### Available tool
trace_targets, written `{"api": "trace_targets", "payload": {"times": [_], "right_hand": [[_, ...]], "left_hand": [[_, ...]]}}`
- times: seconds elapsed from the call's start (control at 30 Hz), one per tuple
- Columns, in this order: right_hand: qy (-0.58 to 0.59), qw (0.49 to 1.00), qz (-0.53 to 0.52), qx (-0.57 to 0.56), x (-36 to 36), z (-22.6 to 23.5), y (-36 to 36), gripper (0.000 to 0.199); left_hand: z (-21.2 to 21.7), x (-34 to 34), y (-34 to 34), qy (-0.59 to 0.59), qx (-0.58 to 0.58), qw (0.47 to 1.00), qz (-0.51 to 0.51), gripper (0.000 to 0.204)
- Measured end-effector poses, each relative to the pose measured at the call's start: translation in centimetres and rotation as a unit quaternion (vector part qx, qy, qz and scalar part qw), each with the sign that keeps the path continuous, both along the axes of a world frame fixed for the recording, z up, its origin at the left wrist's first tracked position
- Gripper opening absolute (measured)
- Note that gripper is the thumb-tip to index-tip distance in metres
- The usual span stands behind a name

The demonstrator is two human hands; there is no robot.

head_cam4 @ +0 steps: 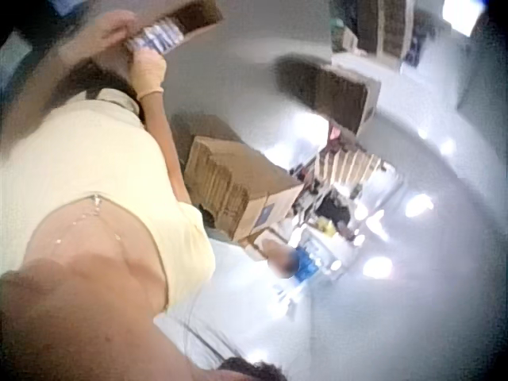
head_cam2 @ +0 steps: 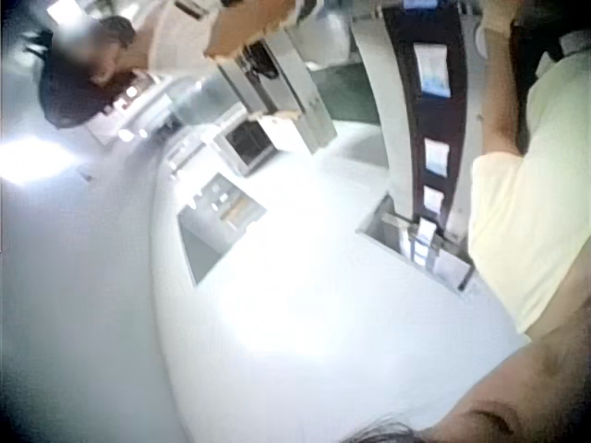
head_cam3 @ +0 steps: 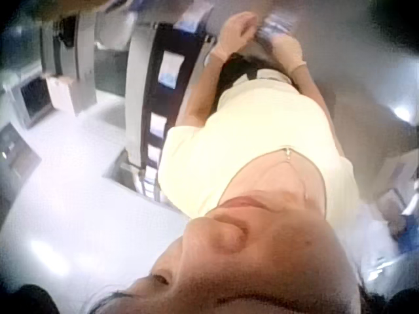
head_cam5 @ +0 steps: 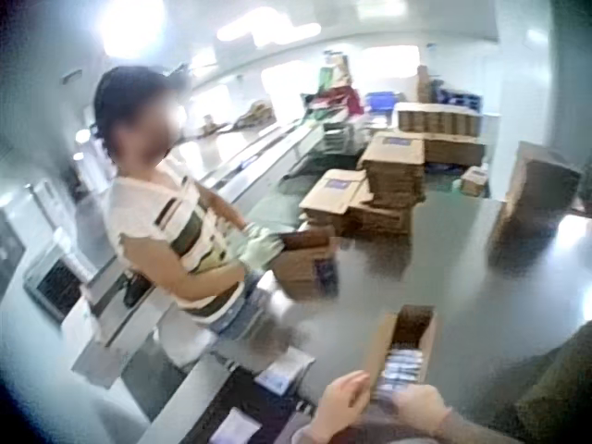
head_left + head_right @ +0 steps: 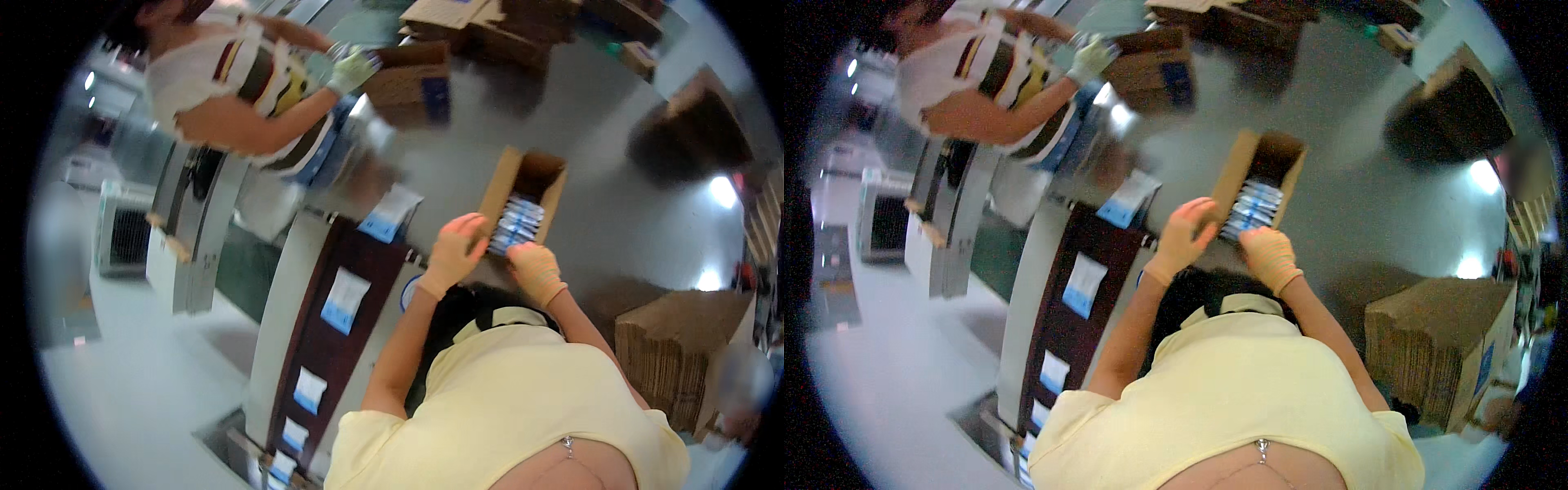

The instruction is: The person repeatedly picks small blue-and-white packets from a tray and places them into small cardboard boxes on a metal table. They then close the boxes and move them aside.

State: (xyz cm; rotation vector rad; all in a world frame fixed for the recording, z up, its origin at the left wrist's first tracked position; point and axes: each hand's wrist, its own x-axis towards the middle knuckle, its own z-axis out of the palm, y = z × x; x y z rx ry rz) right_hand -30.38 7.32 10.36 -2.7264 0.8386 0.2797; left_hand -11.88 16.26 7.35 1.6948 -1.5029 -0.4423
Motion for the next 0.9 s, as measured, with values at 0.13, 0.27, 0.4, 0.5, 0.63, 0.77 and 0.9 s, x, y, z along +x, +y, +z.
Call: {"api": "trace_targets", "payload": {"times": [0.13, 0.27, 0.4, 0.5, 0.63, 0.77, 0.9], "right_hand": [[-0.019, 1.000, 0.002, -0.016, -0.4, -0.3, 0.2, 0.012], [-0.035, 0.999, 0.010, -0.012, -0.2, -0.1, 0.4, 0.013], [-0.044, 0.998, 0.026, -0.023, -0.5, -0.8, 0.4, 0.014], [-0.035, 0.999, 0.023, -0.027, -0.6, -0.9, 0.5, 0.014], [-0.051, 0.998, 0.026, -0.031, -0.8, -0.1, 0.4, 0.014], [0.008, 1.000, -0.001, 0.000, 0.2, 1.2, 0.3, 0.013], [-0.010, 1.000, 0.025, -0.008, -0.5, -0.3, -0.2, 0.013]], "left_hand": [[-0.8, 5.3, 11.9, 0.002, 0.001, 0.977, 0.215, 0.023], [0.0, 10.8, 26.3, -0.104, 0.135, 0.896, 0.410, 0.025], [0.3, 13.1, 41.7, -0.100, 0.381, 0.756, 0.522, 0.028], [1.1, 11.0, 47.0, -0.078, 0.603, 0.618, 0.498, 0.033], [1.6, 9.4, 45.2, -0.158, 0.657, 0.631, 0.382, 0.060], [0.9, 14.7, 42.0, -0.024, 0.489, 0.803, 0.340, 0.042], [1.4, 18.5, 31.8, 0.216, 0.166, 0.888, 0.370, 0.036]]}}
